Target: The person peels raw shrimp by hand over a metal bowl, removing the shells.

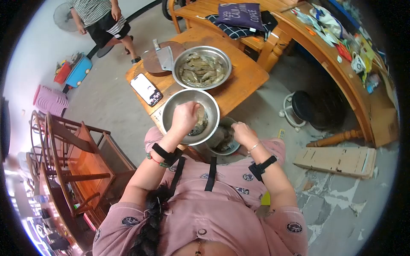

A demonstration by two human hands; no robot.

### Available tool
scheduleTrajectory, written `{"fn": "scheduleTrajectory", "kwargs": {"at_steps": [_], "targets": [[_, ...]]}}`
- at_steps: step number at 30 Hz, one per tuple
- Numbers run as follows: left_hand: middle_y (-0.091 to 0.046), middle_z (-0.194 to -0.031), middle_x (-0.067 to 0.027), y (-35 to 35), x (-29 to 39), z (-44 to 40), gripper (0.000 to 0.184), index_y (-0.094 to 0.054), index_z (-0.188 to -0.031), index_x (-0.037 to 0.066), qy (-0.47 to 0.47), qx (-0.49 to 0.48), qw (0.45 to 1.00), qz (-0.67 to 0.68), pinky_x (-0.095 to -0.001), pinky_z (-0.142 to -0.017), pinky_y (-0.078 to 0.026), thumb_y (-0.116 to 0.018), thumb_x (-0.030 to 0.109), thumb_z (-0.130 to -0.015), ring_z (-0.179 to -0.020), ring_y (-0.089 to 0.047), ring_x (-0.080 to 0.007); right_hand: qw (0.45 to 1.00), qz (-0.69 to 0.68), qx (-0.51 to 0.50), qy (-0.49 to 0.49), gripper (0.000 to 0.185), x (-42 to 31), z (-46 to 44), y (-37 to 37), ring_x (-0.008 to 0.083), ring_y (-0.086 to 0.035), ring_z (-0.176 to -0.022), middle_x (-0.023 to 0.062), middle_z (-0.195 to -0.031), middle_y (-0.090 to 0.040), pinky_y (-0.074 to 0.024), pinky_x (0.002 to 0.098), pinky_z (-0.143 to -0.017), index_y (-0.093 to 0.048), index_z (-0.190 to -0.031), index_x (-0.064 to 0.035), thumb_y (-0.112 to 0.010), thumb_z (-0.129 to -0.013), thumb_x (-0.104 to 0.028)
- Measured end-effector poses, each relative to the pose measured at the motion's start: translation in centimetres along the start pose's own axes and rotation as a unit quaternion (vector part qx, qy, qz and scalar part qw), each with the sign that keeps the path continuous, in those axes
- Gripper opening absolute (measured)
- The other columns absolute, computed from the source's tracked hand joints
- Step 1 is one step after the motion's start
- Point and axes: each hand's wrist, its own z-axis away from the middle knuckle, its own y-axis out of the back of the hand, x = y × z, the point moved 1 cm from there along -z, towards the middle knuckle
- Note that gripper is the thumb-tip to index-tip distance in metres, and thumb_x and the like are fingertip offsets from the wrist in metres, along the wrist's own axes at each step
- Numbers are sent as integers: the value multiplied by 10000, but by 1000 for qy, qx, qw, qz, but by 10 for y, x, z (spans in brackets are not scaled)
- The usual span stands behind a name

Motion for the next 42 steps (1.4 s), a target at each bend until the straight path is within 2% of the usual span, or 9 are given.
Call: {"fn": "scheduleTrajectory", "kwargs": {"at_steps": [6,8,11,12,18,23,26,29,42], "targets": [[-640,-718,-222,-11,-3,3,84,-661,-798,43,14,-37,999,-25,-490,-641,-521,-589,74,-769,-711,-647,-393,1000,-8,-14,-2,250,-23,-16,42,395,-631,-915,226,-991,-644,-505,455,-839,-682,-985,2,-526,-793,-34],[-647,-725,-218,-13,-4,5,108,-681,-817,47,-5,-52,998,-31,-476,-650,-530,-596,67,-754,-707,-654,-385,993,-83,73,30,229,-41,-20,65,391,-635,-854,217,-1041,-628,-511,455,-808,-663,-1008,10,-585,-804,-55],[-655,-733,-211,-9,1,4,108,-688,-811,52,-18,-76,997,-29,-474,-659,-532,-608,66,-741,-713,-661,-378,972,-223,71,27,267,-91,-26,99,371,-621,-876,189,-1051,-621,-503,433,-825,-633,-1050,13,-653,-801,-81],[-659,-741,-209,-5,6,4,102,-690,-814,52,-16,-85,996,-37,-470,-657,-532,-616,74,-746,-717,-662,-376,969,-139,124,163,328,-84,-35,91,349,-593,-949,167,-1069,-611,-483,408,-868,-606,-1098,11,-683,-797,-92],[-646,-728,-208,9,5,4,67,-657,-793,33,-67,-64,996,15,-476,-639,-514,-638,88,-761,-720,-646,-386,959,-172,64,215,248,-105,-60,73,339,-588,-959,177,-1003,-631,-472,401,-848,-619,-1036,7,-663,-822,-110],[-630,-703,-191,15,5,7,97,-642,-760,34,-57,-52,997,27,-459,-623,-502,-645,127,-788,-687,-623,-393,952,-297,4,77,146,-120,-62,69,335,-596,-823,164,-829,-625,-474,415,-731,-644,-916,-4,-658,-818,-111],[-632,-714,-189,19,3,8,107,-649,-779,33,-60,-51,996,35,-462,-628,-499,-630,132,-815,-691,-625,-386,944,-311,30,107,133,-123,-65,67,343,-582,-811,162,-804,-618,-473,409,-730,-634,-868,0,-664,-794,-106],[-632,-715,-194,21,4,8,87,-647,-773,27,-56,-43,997,38,-460,-634,-505,-635,105,-811,-700,-629,-386,953,-226,72,189,124,-121,-69,67,349,-586,-819,161,-802,-619,-478,405,-742,-620,-839,1,-663,-779,-99],[-625,-677,-200,44,-15,-36,113,-684,-841,3,18,-56,998,-23,-413,-575,-491,-644,109,-842,-611,-625,-365,963,-134,93,214,99,-107,-67,66,344,-558,-936,150,-861,-582,-468,417,-831,-570,-807,-4,-645,-768,-54]]}}
